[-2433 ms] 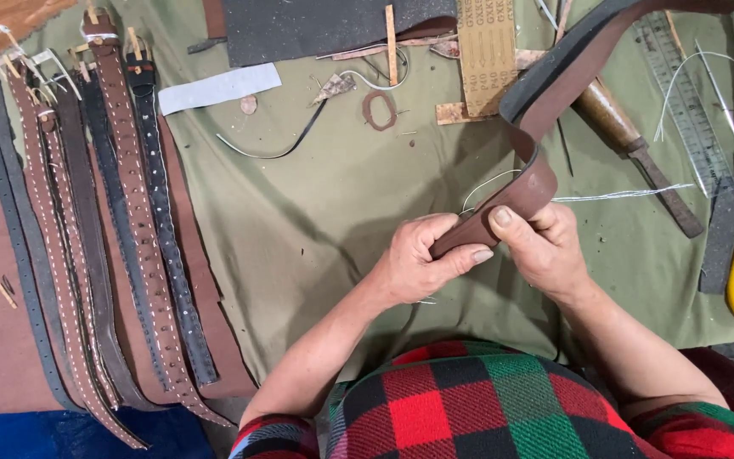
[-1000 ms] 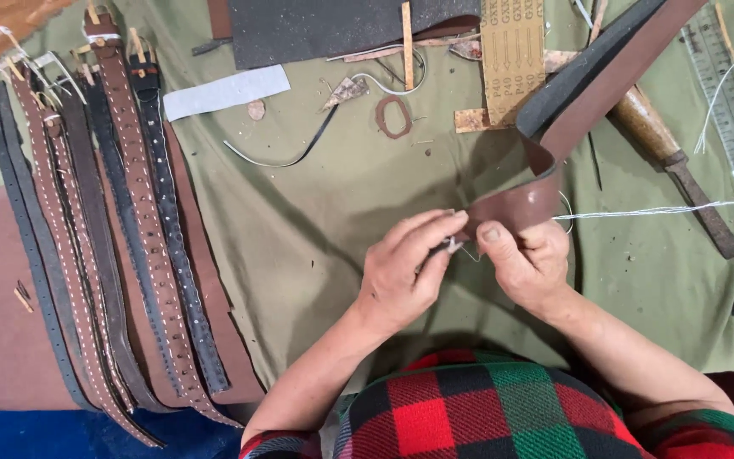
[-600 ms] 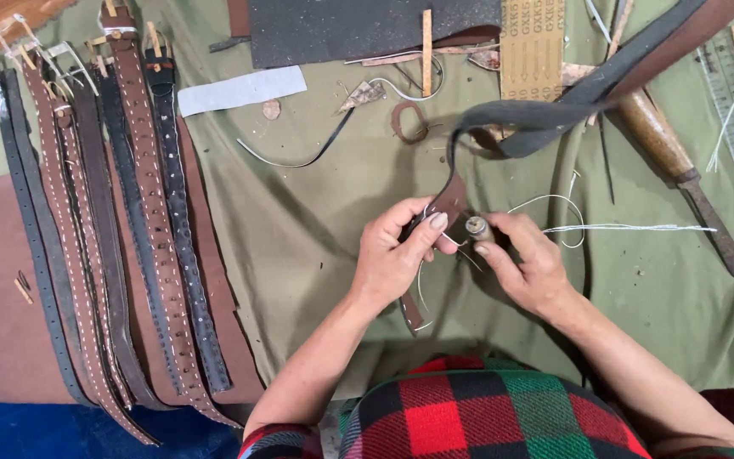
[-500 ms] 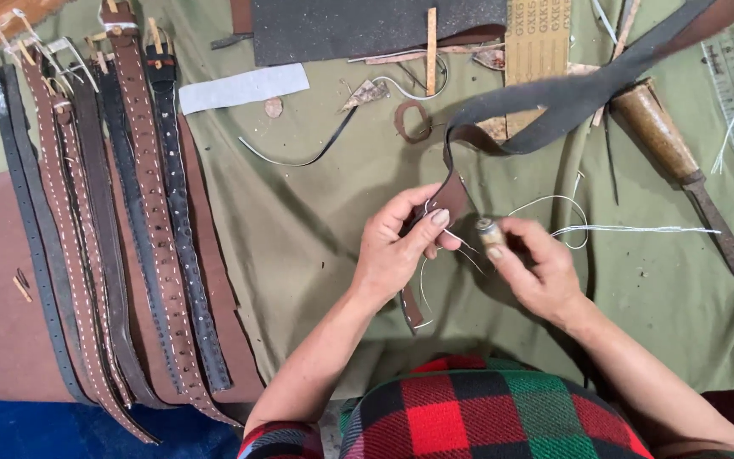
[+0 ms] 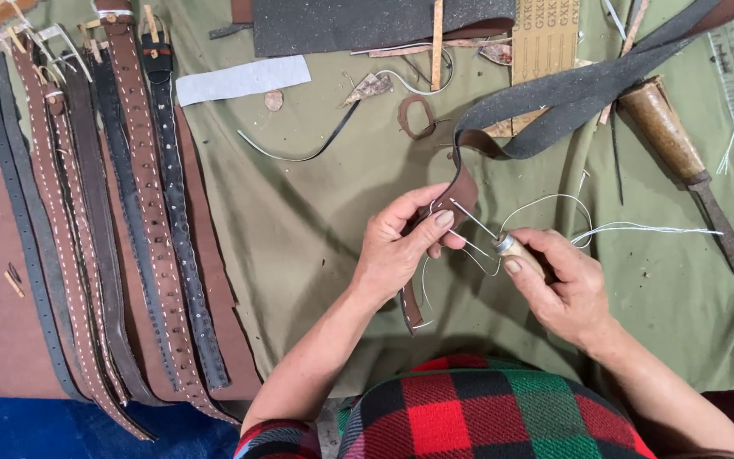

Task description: Hand-stitching a leather belt using an awl and thread in a workshop environment.

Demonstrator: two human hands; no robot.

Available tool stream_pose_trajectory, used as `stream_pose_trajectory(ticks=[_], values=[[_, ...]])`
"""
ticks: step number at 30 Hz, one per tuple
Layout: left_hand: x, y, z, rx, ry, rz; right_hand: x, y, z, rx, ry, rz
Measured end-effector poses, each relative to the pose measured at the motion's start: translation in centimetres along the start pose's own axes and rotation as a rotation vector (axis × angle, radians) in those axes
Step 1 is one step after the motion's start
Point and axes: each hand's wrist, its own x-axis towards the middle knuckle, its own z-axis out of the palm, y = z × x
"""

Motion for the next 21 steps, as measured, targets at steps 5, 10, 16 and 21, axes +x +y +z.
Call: stream_pose_trajectory(ticks=[5,10,16,21], values=[[-0.2,0.6,-0.2,0.042,-0.015,0.003,-0.5,0.1,0.0,0.076,0.016,0.100],[-0.5,2.9,-0.9,0.094,-0.102,-0.093,-0.6,0.8,-2.2,0.079,0.064,0.275],[-1.8,4.3,-1.7,-0.016,-0.209,-0.230,2.5,1.5,-1.3,1.110,-0.270,0.522],[-3.9,3.0,-1.7,-0.293,-0.292,-0.343,4.2,0.2,0.9,1.384,-0.408,0.483]])
